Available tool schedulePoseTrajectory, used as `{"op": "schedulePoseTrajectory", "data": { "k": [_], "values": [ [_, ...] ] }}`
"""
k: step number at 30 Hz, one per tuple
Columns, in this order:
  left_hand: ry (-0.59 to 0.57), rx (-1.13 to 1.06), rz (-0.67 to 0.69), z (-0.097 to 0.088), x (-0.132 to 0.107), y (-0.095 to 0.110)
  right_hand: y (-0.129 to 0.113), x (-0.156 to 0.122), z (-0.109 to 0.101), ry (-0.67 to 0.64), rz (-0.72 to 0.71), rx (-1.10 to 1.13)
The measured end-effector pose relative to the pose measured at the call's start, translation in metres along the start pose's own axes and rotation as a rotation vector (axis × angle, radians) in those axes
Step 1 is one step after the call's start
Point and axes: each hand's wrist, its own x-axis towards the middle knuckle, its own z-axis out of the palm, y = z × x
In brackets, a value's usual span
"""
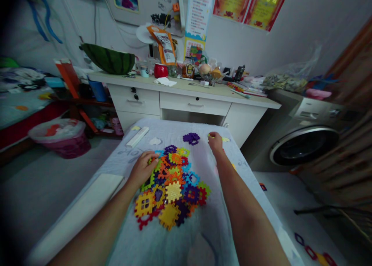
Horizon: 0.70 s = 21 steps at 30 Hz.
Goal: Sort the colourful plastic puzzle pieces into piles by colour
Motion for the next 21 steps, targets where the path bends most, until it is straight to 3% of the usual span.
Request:
{"op": "schedulePoseTrajectory", "data": {
  "k": [4, 7, 9, 14, 21],
  "values": [
    [0.009, 0.004, 0.002, 0.001, 0.0, 0.0, -0.011, -0.03, 0.022, -0.197, -0.084, -0.059],
    [0.015, 0.004, 0.006, 0.002, 0.001, -0.001, -0.017, -0.051, 0.032, -0.402, -0.223, -0.257],
    [0.022, 0.005, 0.007, 0.003, 0.001, -0.001, -0.017, -0.062, 0.038, -0.469, -0.327, -0.417],
    [0.014, -0.003, 0.013, 0.002, 0.001, -0.003, -0.01, -0.075, 0.048, -0.474, -0.361, -0.626],
    [0.012, 0.006, 0.001, 0.002, 0.0, -0.002, 0.002, -0.076, 0.05, -0.457, -0.386, -0.633]
  ]
}}
